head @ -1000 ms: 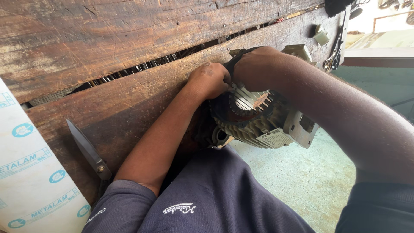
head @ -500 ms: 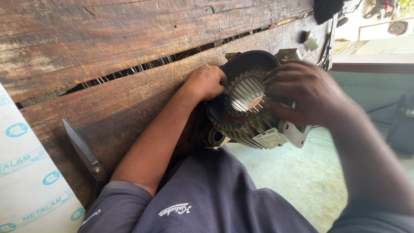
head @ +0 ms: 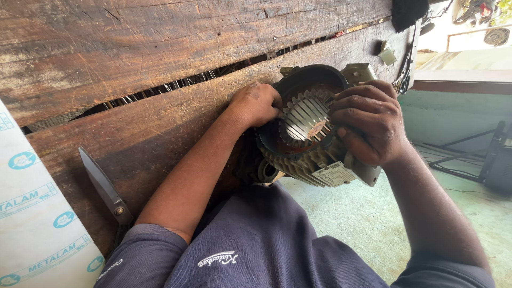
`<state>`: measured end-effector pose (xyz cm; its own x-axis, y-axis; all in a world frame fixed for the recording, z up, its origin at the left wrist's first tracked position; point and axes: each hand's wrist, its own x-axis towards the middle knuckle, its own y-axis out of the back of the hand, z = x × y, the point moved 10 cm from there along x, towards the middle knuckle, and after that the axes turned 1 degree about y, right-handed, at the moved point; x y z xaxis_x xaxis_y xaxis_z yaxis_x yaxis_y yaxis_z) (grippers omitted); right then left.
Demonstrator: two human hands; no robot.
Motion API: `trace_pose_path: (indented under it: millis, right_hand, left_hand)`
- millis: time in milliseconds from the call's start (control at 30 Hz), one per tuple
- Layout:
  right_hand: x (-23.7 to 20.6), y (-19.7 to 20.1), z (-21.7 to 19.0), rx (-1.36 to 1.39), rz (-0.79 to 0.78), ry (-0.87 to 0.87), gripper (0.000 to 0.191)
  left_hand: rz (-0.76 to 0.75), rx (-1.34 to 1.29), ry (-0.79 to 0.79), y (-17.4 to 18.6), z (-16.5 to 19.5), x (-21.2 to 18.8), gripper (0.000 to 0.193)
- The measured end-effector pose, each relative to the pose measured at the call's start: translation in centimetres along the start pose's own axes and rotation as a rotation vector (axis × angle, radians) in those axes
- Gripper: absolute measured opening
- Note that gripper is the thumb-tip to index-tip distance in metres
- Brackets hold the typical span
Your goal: The person repeatedly picks up small white plastic pieces from a wooden workbench and inserts them into the slots of a motor stator. The person handles the pieces one at a time, placing them into the stator and occasionally adjusting them with both hands.
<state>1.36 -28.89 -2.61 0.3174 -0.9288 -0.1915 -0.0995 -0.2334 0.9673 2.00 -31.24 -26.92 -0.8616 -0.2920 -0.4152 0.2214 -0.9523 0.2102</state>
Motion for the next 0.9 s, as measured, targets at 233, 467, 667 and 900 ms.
trace_pose_path:
  millis: [233, 467, 667, 900]
  right_hand:
    - [-0.05, -0.04, 0.04, -0.008, -0.009, -0.015, 0.025]
    - [-0.01, -0.01, 0.01, 0.013, 0.008, -0.007, 0.025]
    - [-0.03, -0.05, -0.03, 0.003, 0.008, -0.003, 0.024]
    - [-0.09, -0.13, 0.11, 0.011, 0.013, -0.002, 0.024]
  left_hand:
    - [-0.002, 0.004, -0.004, -0.08, 0.06, 0.0, 0.027]
    - [0.001, -0.002, -0.011, -0.04, 0.04, -0.04, 0.028]
    - [-0.005, -0.016, 0.007, 0.06, 0.06, -0.37, 0.027]
    - [-0.007, 0.013, 0.014, -0.1, 0.01, -0.12, 0.029]
